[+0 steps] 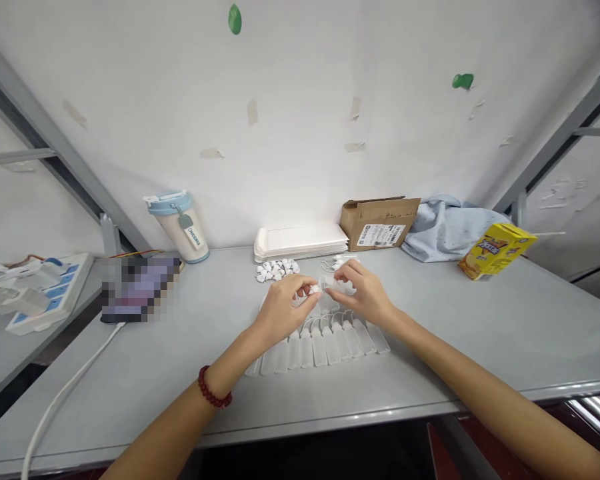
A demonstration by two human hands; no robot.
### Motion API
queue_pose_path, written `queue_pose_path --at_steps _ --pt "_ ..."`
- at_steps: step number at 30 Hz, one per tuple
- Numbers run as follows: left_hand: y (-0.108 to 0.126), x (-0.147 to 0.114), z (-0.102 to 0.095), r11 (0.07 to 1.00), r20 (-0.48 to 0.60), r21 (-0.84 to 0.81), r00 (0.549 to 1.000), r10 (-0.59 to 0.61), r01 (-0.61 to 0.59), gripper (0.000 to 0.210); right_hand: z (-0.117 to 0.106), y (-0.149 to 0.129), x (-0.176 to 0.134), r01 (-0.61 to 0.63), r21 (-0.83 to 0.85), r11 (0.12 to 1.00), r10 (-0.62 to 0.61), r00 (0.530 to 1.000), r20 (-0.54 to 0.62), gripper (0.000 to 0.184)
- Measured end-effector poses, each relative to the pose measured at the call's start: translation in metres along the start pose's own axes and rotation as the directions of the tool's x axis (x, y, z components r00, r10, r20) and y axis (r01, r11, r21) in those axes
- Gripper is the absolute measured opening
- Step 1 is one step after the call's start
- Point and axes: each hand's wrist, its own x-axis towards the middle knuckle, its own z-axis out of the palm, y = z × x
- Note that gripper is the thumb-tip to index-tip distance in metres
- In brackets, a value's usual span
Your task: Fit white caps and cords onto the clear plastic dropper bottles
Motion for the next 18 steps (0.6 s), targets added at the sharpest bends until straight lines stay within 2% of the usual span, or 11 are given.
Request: queue_pose_path --at_steps 6,11,15,18 --pt "0.011 -0.003 0.002 0.996 0.001 -0.085 1.0 -0.026 0.026 0.016 0.004 -0.012 -0.006 0.112 -0.037 0.993 -0.114 0.991 -0.062 0.01" --pt "0.012 -0.003 0.002 0.992 0.021 -0.119 0.999 -0.049 0.051 0.018 0.008 -0.011 -0.009 0.183 -0.065 0.981 -0.188 0.978 -0.086 0.006" --pt "0.009 -0.002 0.003 0.975 0.057 -0.174 0.99 -0.131 0.139 0.019 0.008 -0.009 -0.008 0.267 -0.139 0.954 -0.284 0.951 -0.122 0.005" --pt "0.006 -0.001 0.003 0.943 0.135 -0.239 0.969 -0.205 0.233 0.022 0.006 -0.01 -0.007 0.318 -0.137 0.938 -0.335 0.932 -0.136 0.005"
